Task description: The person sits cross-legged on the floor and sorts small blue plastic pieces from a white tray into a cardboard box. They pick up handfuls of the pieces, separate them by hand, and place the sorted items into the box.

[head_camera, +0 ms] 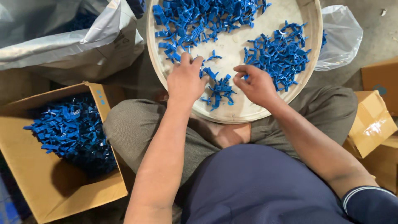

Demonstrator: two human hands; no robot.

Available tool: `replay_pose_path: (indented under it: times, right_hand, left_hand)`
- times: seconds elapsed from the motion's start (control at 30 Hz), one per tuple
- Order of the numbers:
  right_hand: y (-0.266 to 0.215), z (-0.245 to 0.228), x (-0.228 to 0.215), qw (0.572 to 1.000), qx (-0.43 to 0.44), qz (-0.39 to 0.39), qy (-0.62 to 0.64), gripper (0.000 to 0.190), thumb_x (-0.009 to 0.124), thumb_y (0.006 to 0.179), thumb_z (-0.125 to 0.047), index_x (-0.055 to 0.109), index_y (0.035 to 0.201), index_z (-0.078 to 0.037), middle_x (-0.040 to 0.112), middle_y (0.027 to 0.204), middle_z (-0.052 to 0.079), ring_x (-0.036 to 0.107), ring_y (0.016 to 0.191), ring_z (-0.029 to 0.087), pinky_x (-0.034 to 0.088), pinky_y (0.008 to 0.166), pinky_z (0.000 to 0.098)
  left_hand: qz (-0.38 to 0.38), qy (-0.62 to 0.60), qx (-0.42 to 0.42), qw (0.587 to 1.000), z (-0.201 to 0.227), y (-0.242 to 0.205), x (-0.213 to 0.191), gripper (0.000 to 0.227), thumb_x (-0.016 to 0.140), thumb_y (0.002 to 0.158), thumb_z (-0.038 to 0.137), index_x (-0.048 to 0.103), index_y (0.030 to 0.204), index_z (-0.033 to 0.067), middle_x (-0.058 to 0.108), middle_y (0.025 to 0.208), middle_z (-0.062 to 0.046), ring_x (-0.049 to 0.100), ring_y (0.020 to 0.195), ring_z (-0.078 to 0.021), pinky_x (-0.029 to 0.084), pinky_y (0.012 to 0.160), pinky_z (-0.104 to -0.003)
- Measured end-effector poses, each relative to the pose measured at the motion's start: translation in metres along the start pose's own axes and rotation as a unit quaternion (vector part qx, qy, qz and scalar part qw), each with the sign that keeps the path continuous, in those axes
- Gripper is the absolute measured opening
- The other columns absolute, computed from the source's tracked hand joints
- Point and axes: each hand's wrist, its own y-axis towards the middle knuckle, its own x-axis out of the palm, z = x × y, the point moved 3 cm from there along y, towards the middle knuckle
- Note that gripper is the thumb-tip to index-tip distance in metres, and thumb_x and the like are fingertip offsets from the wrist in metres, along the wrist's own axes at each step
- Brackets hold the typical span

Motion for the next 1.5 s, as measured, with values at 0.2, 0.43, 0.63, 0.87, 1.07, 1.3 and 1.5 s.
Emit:
replay_pose_path:
  times: [0.2,0.43,0.63,0.87,1.07,1.3,1.5]
  right_hand:
    - [-0.009,-0.035,0.018,0.959,-0.208,-0.03,-0.189,0.03,0.079,0.093,-0.028,0.072,0.121,-0.016,0.073,0.094,0.009,0.068,0.083,0.027,0.054,0.07,0.0434]
    - [-0.001,0.019,0.001,0.949,0.049,-0.11,0.29,0.026,0.071,0.098,-0.019,0.068,0.121,-0.007,0.072,0.093,0.004,0.06,0.073,0.008,0.044,0.056,0.024]
    - [-0.007,0.033,-0.008,0.886,0.07,-0.138,0.436,0.017,0.065,0.102,-0.017,0.063,0.118,-0.01,0.071,0.088,0.003,0.063,0.071,0.009,0.048,0.058,0.023]
    - [-0.031,-0.011,-0.043,0.929,-0.199,0.062,-0.304,0.024,0.075,0.086,-0.032,0.076,0.107,-0.019,0.07,0.101,0.002,0.062,0.1,0.029,0.047,0.084,0.0464]
    - [-0.042,0.013,-0.045,0.897,-0.233,0.155,-0.341,0.029,0.077,0.085,-0.036,0.076,0.11,-0.022,0.062,0.128,-0.001,0.05,0.126,0.027,0.038,0.102,0.0509]
    - [0.003,0.032,-0.07,0.901,-0.197,0.144,-0.359,0.029,0.078,0.083,-0.034,0.076,0.109,-0.021,0.061,0.133,0.005,0.049,0.131,0.034,0.036,0.104,0.0523]
    - [0.009,-0.005,-0.068,0.92,-0.231,0.158,-0.274,0.028,0.075,0.093,-0.026,0.074,0.118,-0.016,0.064,0.135,0.008,0.055,0.129,0.035,0.042,0.108,0.0503]
  left_hand:
    - [-0.038,-0.043,0.034,0.998,-0.009,0.0,0.019,0.027,0.074,0.076,0.007,0.074,0.101,0.0156,0.066,0.102,-0.012,0.066,0.095,-0.0359,0.054,0.082,-0.047]
    - [-0.025,-0.297,0.039,0.954,-0.015,0.012,0.023,0.046,0.076,0.077,0.005,0.067,0.121,0.014,0.071,0.102,-0.009,0.069,0.088,-0.0235,0.056,0.08,-0.036]
    - [-0.159,-0.463,-0.059,0.87,-0.022,0.016,0.05,0.053,0.072,0.082,0.003,0.059,0.133,0.009,0.071,0.108,-0.004,0.063,0.079,-0.0097,0.056,0.065,-0.03]
    - [-0.047,-0.44,-0.062,0.895,-0.033,0.02,0.031,0.041,0.072,0.09,0.008,0.066,0.131,0.0076,0.068,0.098,-0.004,0.06,0.075,-0.0097,0.052,0.061,-0.026]
    - [-0.101,-0.48,-0.166,0.855,-0.032,0.018,0.034,0.033,0.065,0.097,0.011,0.069,0.129,0.0124,0.061,0.089,-0.001,0.053,0.067,-0.0053,0.051,0.051,-0.024]
    - [-0.114,-0.524,-0.197,0.821,-0.028,0.02,0.03,0.035,0.058,0.1,0.011,0.058,0.135,0.0118,0.067,0.087,-0.006,0.054,0.061,-0.0096,0.041,0.043,-0.025]
    - [-0.094,-0.558,-0.245,0.787,-0.033,0.023,0.037,0.039,0.057,0.096,0.012,0.057,0.134,0.0143,0.061,0.081,-0.003,0.06,0.057,-0.0114,0.046,0.039,-0.028]
